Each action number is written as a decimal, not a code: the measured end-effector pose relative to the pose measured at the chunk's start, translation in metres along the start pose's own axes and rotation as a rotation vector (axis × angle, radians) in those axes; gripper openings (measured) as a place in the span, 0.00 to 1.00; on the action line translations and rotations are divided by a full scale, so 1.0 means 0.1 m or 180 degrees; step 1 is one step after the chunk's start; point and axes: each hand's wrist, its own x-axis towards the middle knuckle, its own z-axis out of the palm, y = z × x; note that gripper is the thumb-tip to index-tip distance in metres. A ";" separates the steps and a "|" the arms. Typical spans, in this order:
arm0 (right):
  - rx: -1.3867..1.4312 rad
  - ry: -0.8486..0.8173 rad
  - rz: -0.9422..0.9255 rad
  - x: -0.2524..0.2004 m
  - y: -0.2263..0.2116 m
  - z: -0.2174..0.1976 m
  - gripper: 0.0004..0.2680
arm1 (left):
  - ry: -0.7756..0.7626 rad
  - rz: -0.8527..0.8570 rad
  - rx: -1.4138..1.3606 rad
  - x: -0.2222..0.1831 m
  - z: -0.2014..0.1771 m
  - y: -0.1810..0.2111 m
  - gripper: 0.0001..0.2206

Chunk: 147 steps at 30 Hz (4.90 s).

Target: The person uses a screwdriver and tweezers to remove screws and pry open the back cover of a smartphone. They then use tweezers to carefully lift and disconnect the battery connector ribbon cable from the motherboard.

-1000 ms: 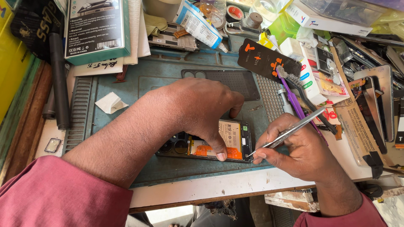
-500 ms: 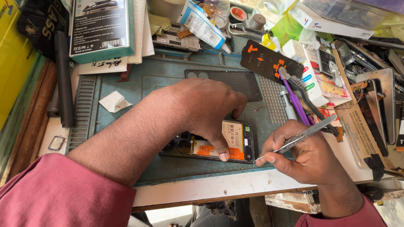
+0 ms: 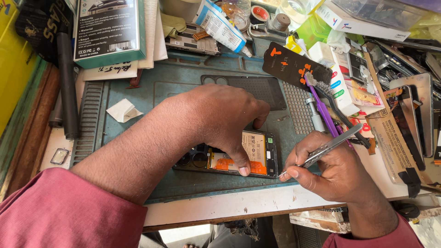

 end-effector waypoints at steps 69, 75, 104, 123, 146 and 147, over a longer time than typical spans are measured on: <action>-0.0688 0.0177 -0.0392 0.02 0.09 -0.19 0.14 | 0.0066 0.0113 0.0151 -0.09 -0.05 0.04 0.37; -0.0558 0.0567 -0.0777 0.06 0.00 -0.18 0.14 | 0.0113 0.0321 0.0488 -0.11 -0.04 0.11 0.38; -0.2887 0.2094 -0.0127 -0.44 -0.19 0.64 0.09 | 0.0756 0.0870 -0.0016 0.01 0.14 -0.12 0.38; -0.2292 0.2122 -0.0240 -0.26 -0.32 0.58 0.12 | 0.1009 0.0749 0.0223 -0.03 -0.01 -0.09 0.20; -0.1914 0.2005 -0.0049 -0.32 -0.26 0.50 0.12 | 0.0759 0.0248 0.0372 -0.01 -0.10 -0.07 0.17; -0.1644 0.2078 -0.0057 -0.33 -0.25 0.50 0.13 | 0.0711 0.0250 0.0359 -0.01 -0.10 -0.07 0.17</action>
